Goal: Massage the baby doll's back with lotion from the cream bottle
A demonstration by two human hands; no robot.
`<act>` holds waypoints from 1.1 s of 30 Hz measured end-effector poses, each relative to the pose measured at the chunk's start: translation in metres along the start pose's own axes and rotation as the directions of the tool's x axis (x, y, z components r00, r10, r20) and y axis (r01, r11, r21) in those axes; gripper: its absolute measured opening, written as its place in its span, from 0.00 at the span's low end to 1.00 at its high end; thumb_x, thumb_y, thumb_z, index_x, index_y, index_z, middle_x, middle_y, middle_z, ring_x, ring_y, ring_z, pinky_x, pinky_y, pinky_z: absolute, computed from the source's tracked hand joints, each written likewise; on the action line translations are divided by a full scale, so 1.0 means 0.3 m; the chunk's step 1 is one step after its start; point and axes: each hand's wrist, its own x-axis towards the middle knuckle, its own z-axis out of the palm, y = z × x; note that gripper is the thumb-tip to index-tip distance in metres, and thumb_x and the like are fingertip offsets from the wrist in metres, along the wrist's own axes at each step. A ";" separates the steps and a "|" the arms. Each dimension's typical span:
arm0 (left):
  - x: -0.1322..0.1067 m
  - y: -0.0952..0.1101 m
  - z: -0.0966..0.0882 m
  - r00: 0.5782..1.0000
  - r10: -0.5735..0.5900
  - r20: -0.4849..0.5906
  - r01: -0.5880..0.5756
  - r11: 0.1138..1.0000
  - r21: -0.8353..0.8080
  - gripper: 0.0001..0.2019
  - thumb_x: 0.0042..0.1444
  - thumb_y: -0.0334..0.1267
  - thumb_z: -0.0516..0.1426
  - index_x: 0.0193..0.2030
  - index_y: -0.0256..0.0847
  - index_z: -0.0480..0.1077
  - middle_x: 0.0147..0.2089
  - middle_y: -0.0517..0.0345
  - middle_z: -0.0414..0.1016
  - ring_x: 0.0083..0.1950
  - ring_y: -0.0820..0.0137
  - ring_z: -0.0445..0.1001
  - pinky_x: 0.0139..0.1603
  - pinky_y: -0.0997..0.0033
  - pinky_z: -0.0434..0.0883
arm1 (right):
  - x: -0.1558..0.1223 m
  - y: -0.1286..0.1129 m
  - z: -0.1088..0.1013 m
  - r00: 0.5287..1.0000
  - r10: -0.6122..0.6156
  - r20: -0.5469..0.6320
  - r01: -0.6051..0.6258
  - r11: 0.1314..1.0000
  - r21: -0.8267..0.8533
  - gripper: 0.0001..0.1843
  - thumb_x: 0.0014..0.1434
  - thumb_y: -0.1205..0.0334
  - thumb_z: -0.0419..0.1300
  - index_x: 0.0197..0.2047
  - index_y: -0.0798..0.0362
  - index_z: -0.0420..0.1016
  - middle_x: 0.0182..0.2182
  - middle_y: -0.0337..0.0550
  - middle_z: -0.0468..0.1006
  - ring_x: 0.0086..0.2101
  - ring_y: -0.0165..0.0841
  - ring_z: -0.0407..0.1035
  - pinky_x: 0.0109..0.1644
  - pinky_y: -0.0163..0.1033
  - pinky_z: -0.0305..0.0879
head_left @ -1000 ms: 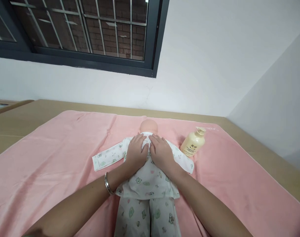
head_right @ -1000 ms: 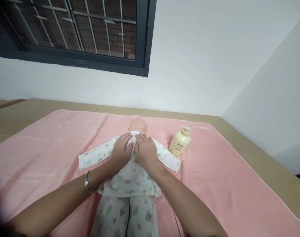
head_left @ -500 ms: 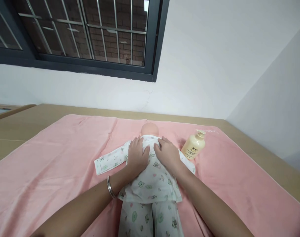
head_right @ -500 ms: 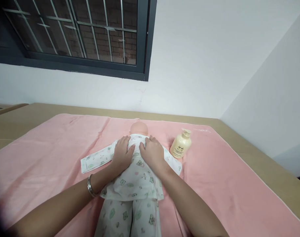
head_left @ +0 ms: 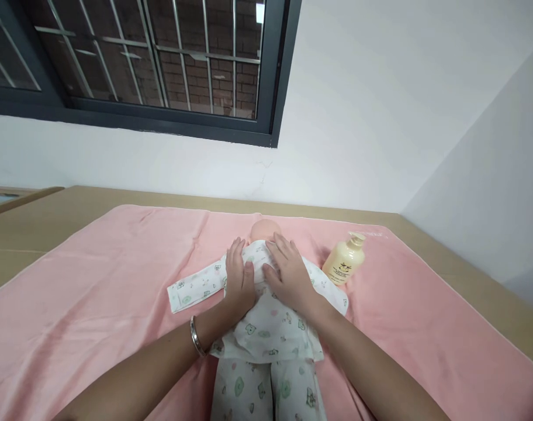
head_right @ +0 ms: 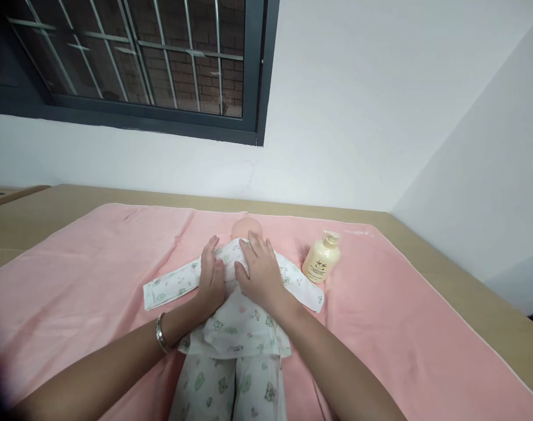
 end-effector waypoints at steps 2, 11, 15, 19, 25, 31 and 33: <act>0.000 -0.003 0.000 1.000 -0.006 0.010 0.006 1.000 -0.005 0.25 0.69 0.49 0.37 0.69 0.41 0.49 0.70 0.40 0.53 0.73 0.57 0.51 0.72 0.43 0.49 | -0.001 -0.002 -0.004 0.998 -0.004 0.070 0.005 1.000 -0.019 0.28 0.67 0.56 0.50 0.67 0.58 0.60 0.69 0.56 0.55 0.68 0.46 0.45 0.69 0.61 0.38; -0.004 0.001 -0.006 0.999 -0.032 0.016 0.032 0.999 -0.014 0.26 0.69 0.50 0.38 0.68 0.40 0.52 0.70 0.40 0.54 0.72 0.54 0.52 0.71 0.43 0.50 | -0.008 0.001 0.023 0.999 -0.011 0.041 0.013 0.999 -0.043 0.27 0.67 0.56 0.49 0.67 0.55 0.60 0.68 0.53 0.58 0.67 0.44 0.48 0.69 0.59 0.40; -0.003 -0.003 -0.006 0.998 -0.046 0.032 0.047 0.998 -0.028 0.25 0.69 0.48 0.38 0.68 0.41 0.52 0.70 0.41 0.54 0.72 0.55 0.51 0.71 0.42 0.49 | -0.025 -0.026 0.022 0.996 0.016 0.084 -0.008 0.995 -0.096 0.25 0.68 0.57 0.49 0.66 0.53 0.63 0.68 0.53 0.58 0.66 0.45 0.50 0.67 0.58 0.46; -0.001 -0.005 -0.007 0.994 -0.104 0.036 0.106 0.994 -0.037 0.25 0.69 0.47 0.39 0.68 0.41 0.52 0.70 0.43 0.55 0.71 0.57 0.52 0.71 0.44 0.51 | -0.103 -0.124 -0.079 0.991 0.036 0.125 -0.002 0.964 -0.267 0.25 0.65 0.55 0.55 0.61 0.57 0.67 0.64 0.61 0.64 0.62 0.55 0.57 0.62 0.61 0.54; 0.004 -0.008 -0.007 0.991 -0.131 0.042 0.132 0.991 -0.028 0.23 0.69 0.46 0.40 0.67 0.42 0.54 0.68 0.44 0.57 0.70 0.59 0.54 0.70 0.47 0.53 | -0.183 -0.212 -0.160 0.944 0.074 0.321 0.068 0.909 -0.411 0.08 0.57 0.59 0.65 0.34 0.55 0.73 0.26 0.47 0.76 0.28 0.41 0.71 0.37 0.48 0.68; 0.018 0.035 -0.030 0.985 -0.170 0.043 0.172 0.984 -0.049 0.24 0.68 0.48 0.41 0.67 0.43 0.55 0.68 0.46 0.57 0.70 0.57 0.54 0.71 0.45 0.53 | -0.136 -0.160 -0.169 0.871 -0.001 0.490 0.195 0.918 -0.344 0.12 0.44 0.77 0.67 0.29 0.53 0.72 0.22 0.39 0.75 0.22 0.35 0.70 0.24 0.37 0.59; 0.032 0.076 -0.047 0.985 -0.169 0.039 0.172 0.981 -0.092 0.24 0.68 0.49 0.42 0.66 0.44 0.56 0.68 0.47 0.58 0.70 0.57 0.55 0.70 0.46 0.55 | -0.136 -0.143 -0.181 0.860 -0.028 0.510 0.225 0.917 -0.329 0.13 0.44 0.78 0.65 0.24 0.51 0.70 0.19 0.36 0.73 0.20 0.33 0.69 0.22 0.37 0.56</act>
